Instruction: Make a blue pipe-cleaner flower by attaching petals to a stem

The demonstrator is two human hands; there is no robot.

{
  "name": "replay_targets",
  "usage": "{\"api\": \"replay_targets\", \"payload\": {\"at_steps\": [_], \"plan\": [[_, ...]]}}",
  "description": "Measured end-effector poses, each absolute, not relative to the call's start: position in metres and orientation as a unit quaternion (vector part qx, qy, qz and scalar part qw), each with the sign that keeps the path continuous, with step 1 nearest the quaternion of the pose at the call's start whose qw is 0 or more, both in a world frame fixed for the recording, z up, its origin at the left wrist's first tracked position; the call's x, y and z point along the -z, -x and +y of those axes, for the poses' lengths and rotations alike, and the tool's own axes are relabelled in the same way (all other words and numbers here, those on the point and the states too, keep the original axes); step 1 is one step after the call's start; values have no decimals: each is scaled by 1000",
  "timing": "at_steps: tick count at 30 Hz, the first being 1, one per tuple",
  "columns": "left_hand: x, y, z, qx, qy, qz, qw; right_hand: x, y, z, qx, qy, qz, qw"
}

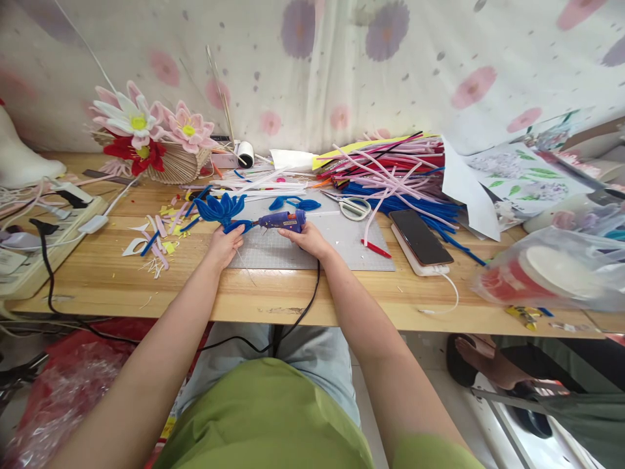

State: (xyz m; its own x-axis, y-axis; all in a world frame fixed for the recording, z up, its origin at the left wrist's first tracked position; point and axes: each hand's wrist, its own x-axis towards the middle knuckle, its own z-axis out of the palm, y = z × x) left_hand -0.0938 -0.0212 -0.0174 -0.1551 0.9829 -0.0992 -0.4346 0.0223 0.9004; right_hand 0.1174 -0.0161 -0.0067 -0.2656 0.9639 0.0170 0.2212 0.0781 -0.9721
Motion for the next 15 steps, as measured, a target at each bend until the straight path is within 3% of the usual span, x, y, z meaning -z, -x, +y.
{"api": "replay_targets", "payload": {"at_steps": [15], "plan": [[17, 94, -21, -624, -310, 429, 575, 6, -122, -16, -490, 471, -630, 375]]}}
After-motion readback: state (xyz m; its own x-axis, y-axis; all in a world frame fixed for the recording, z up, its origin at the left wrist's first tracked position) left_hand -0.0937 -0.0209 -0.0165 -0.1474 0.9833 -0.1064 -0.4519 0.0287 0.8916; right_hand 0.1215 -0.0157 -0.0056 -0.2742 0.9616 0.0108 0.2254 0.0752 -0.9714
